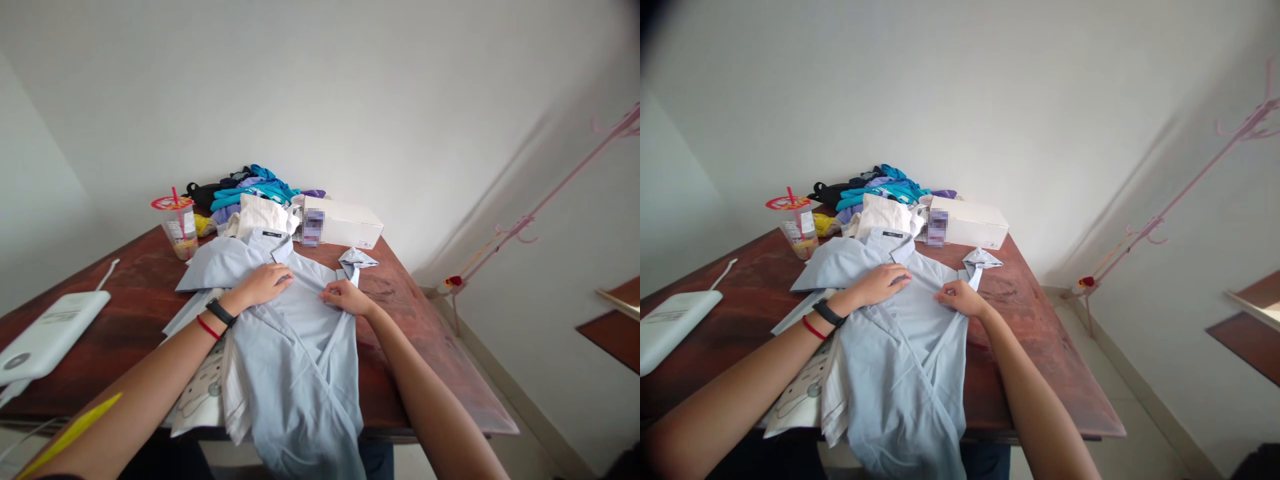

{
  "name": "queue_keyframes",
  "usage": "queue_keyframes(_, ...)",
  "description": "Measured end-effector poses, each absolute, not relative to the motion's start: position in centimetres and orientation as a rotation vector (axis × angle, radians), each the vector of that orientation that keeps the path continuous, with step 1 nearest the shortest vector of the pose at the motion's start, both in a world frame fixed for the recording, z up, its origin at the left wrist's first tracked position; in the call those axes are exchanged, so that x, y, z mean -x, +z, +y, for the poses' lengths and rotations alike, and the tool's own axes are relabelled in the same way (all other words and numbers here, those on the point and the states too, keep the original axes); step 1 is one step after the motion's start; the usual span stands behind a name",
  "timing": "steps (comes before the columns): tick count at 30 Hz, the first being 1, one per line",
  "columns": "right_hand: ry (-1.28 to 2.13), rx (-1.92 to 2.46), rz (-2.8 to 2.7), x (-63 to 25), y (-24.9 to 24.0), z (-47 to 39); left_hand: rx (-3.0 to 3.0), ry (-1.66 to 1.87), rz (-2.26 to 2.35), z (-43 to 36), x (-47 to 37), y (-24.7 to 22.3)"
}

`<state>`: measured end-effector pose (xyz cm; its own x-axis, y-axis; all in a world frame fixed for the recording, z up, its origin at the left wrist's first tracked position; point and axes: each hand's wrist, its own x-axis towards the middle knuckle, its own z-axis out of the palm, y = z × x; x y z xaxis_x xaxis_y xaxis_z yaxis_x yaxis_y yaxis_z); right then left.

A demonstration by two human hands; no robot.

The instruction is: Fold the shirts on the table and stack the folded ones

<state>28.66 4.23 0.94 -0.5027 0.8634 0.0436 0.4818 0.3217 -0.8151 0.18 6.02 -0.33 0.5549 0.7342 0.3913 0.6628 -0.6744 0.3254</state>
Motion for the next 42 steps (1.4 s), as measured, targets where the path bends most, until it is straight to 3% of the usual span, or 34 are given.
queue_keyframes(12,1.141,1.288,-2.035,-28.5,-0.6,4.4,-2.502,0.711,1.043,4.0,-1.7,1.9)
queue_keyframes(23,1.061,1.313,-2.046,-28.3,-1.1,5.0,-2.563,0.273,0.867,-0.5,-4.9,3.1)
queue_keyframes(29,1.200,1.367,-2.011,-28.4,-1.1,5.4,-2.408,-0.027,0.426,-4.4,-7.1,5.0)
queue_keyframes(36,1.198,1.402,-1.996,-28.3,-1.0,5.4,-2.572,-0.226,0.776,-10.8,-7.4,6.3)
queue_keyframes(42,1.164,1.416,-1.991,-28.4,-1.2,5.7,-2.453,-0.406,0.575,-14.6,-4.7,8.3)
